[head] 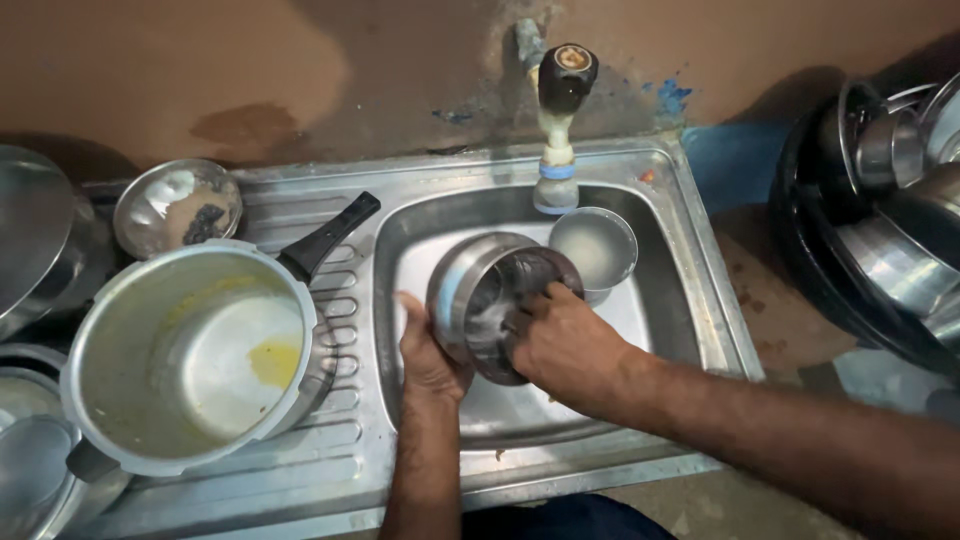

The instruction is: The person washes several stainless steel bowls and cups in a kitchen sink using a scrubbing pad and running water. After rinsing, the person places the cleaned items into a black plastic basket on the floor.

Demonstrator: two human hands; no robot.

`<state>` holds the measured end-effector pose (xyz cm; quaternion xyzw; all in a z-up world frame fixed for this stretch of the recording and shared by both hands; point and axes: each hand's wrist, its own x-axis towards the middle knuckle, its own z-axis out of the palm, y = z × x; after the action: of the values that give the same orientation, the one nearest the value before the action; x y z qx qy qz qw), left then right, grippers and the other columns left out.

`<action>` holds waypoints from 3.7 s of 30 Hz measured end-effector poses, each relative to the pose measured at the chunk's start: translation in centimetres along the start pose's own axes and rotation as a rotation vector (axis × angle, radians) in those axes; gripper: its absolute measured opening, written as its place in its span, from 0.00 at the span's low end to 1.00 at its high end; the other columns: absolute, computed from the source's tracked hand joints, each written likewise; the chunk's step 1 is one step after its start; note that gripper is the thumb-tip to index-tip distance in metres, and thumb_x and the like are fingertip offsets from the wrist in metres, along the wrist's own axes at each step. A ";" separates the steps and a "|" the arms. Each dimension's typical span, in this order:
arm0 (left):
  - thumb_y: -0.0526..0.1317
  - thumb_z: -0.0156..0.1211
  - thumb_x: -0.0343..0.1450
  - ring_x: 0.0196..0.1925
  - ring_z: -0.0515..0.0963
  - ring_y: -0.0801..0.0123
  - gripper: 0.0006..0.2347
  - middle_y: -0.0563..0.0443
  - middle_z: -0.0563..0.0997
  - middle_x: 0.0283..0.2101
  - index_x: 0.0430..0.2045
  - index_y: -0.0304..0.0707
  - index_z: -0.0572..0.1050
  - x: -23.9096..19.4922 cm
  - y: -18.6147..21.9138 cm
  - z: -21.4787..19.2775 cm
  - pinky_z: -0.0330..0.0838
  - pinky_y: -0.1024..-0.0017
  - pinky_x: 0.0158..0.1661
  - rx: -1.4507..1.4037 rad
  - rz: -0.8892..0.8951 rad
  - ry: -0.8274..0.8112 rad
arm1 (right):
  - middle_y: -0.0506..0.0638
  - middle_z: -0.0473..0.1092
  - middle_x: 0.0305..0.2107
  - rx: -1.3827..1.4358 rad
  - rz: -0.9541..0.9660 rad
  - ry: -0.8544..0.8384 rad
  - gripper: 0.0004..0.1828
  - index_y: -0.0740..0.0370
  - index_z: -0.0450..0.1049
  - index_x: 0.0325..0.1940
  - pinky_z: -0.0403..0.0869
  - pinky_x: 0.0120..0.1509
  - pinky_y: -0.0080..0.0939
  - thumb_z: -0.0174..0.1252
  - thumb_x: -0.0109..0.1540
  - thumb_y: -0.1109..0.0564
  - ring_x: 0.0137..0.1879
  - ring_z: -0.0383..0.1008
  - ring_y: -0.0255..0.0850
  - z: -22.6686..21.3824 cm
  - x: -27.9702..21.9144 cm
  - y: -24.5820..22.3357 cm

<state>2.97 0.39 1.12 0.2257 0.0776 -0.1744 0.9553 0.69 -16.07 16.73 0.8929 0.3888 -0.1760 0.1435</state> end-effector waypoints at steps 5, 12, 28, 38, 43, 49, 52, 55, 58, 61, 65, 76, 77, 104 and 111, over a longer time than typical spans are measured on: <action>0.72 0.52 0.64 0.54 0.80 0.57 0.41 0.44 0.81 0.52 0.56 0.30 0.73 -2.5 -4.0 2.9 0.74 0.60 0.55 -0.227 0.094 0.117 | 0.54 0.76 0.41 0.399 0.123 0.465 0.13 0.61 0.79 0.44 0.72 0.53 0.54 0.64 0.56 0.57 0.49 0.76 0.49 2.8 1.9 -1.3; 0.64 0.55 0.69 0.54 0.79 0.55 0.32 0.42 0.79 0.54 0.57 0.35 0.71 -2.0 -3.9 1.9 0.72 0.58 0.57 -0.135 0.128 0.181 | 0.68 0.72 0.44 0.662 -0.020 0.602 0.32 0.72 0.74 0.56 0.72 0.52 0.58 0.63 0.46 0.62 0.49 0.74 0.60 2.6 1.7 -1.8; 0.63 0.60 0.68 0.59 0.76 0.55 0.35 0.41 0.78 0.56 0.61 0.31 0.69 1.2 -5.7 -1.1 0.71 0.60 0.59 -0.055 0.036 0.100 | 0.65 0.71 0.50 1.147 0.125 0.261 0.30 0.69 0.68 0.58 0.71 0.64 0.51 0.59 0.51 0.63 0.61 0.72 0.58 3.1 3.1 -1.4; 0.62 0.61 0.69 0.51 0.80 0.58 0.33 0.43 0.79 0.50 0.59 0.32 0.69 1.1 -3.7 1.0 0.76 0.61 0.53 -0.131 0.163 0.229 | 0.71 0.58 0.66 0.498 0.079 0.618 0.35 0.73 0.60 0.68 0.52 0.79 0.60 0.55 0.57 0.64 0.76 0.53 0.61 6.3 1.4 -2.0; 0.63 0.61 0.66 0.49 0.81 0.56 0.34 0.41 0.80 0.50 0.57 0.33 0.70 0.9 -2.9 2.2 0.77 0.58 0.49 -0.057 0.098 0.242 | 0.68 0.60 0.67 0.433 0.028 0.552 0.44 0.73 0.61 0.69 0.50 0.79 0.60 0.58 0.48 0.61 0.76 0.55 0.58 5.9 2.0 -1.8; 0.64 0.56 0.68 0.54 0.79 0.62 0.34 0.45 0.80 0.55 0.60 0.35 0.71 1.3 -0.9 2.6 0.71 0.61 0.55 0.183 -0.158 0.184 | 0.60 0.76 0.44 0.193 0.061 0.372 0.17 0.66 0.75 0.49 0.66 0.70 0.59 0.58 0.55 0.66 0.55 0.76 0.54 7.1 1.1 2.9; 0.68 0.49 0.69 0.54 0.78 0.63 0.36 0.45 0.81 0.54 0.61 0.37 0.72 0.2 -0.3 0.7 0.67 0.61 0.53 0.348 -0.258 0.124 | 0.58 0.78 0.38 0.732 0.264 0.348 0.14 0.63 0.77 0.48 0.77 0.53 0.51 0.59 0.58 0.63 0.46 0.79 0.53 7.2 2.2 1.5; 0.66 0.52 0.66 0.51 0.80 0.60 0.33 0.48 0.81 0.51 0.60 0.44 0.69 -0.6 -1.7 -2.0 0.73 0.54 0.52 0.088 -0.182 -0.031 | 0.61 0.78 0.36 1.399 0.518 0.299 0.13 0.68 0.75 0.46 0.79 0.49 0.51 0.61 0.63 0.56 0.43 0.81 0.52 5.9 3.7 -0.6; 0.64 0.54 0.69 0.47 0.81 0.56 0.31 0.44 0.82 0.47 0.56 0.38 0.72 -0.2 -3.4 -4.7 0.75 0.54 0.51 -0.021 -0.092 -0.005 | 0.61 0.77 0.44 1.578 0.206 0.364 0.18 0.67 0.73 0.54 0.78 0.55 0.50 0.60 0.60 0.60 0.50 0.79 0.51 4.7 3.7 -1.2; 0.58 0.57 0.75 0.41 0.81 0.57 0.24 0.44 0.81 0.42 0.52 0.34 0.74 0.6 -3.9 -5.6 0.75 0.55 0.45 -0.093 -0.046 0.157 | 0.63 0.74 0.48 0.703 -0.166 0.397 0.24 0.69 0.73 0.55 0.74 0.61 0.55 0.61 0.54 0.63 0.55 0.76 0.55 4.3 2.8 0.4; 0.48 0.58 0.73 0.47 0.79 0.66 0.21 0.49 0.82 0.47 0.55 0.33 0.74 0.2 -4.4 -4.4 0.73 0.66 0.48 -0.051 0.054 0.167 | 0.60 0.75 0.47 0.233 0.024 0.261 0.20 0.66 0.75 0.49 0.73 0.64 0.57 0.61 0.53 0.60 0.57 0.76 0.54 6.8 1.9 1.8; 0.53 0.52 0.74 0.42 0.75 0.70 0.22 0.55 0.78 0.45 0.58 0.40 0.73 10.5 -5.0 -5.5 0.74 0.72 0.42 0.253 -0.075 0.252 | 0.64 0.76 0.49 1.200 -0.078 0.411 0.26 0.68 0.71 0.58 0.75 0.57 0.53 0.60 0.54 0.65 0.54 0.77 0.56 23.9 13.1 -0.1; 0.54 0.52 0.76 0.42 0.76 0.70 0.22 0.53 0.78 0.44 0.57 0.38 0.75 8.6 -5.4 -7.0 0.75 0.74 0.43 0.308 -0.116 0.276 | 0.62 0.77 0.47 1.188 -0.073 0.258 0.25 0.65 0.72 0.57 0.76 0.56 0.51 0.62 0.55 0.63 0.52 0.79 0.54 25.1 12.7 -1.9; 0.47 0.71 0.65 0.52 0.83 0.59 0.19 0.46 0.83 0.50 0.46 0.40 0.79 13.1 -2.9 -7.9 0.79 0.64 0.48 2.332 -0.328 0.609 | 0.63 0.77 0.45 0.991 0.297 0.678 0.17 0.65 0.79 0.47 0.75 0.52 0.53 0.61 0.54 0.67 0.48 0.78 0.60 14.0 7.2 -2.6; 0.46 0.68 0.67 0.49 0.84 0.57 0.14 0.45 0.84 0.46 0.42 0.41 0.81 12.5 -2.3 -7.4 0.80 0.64 0.47 2.446 -0.213 0.497 | 0.56 0.81 0.41 1.345 0.742 0.478 0.13 0.59 0.81 0.48 0.81 0.52 0.41 0.60 0.59 0.59 0.45 0.85 0.47 15.6 5.7 -1.0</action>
<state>13.23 -1.87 -9.23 0.9832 0.0606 -0.1613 0.0610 0.43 -17.93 0.17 0.8726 -0.1022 -0.1173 -0.4629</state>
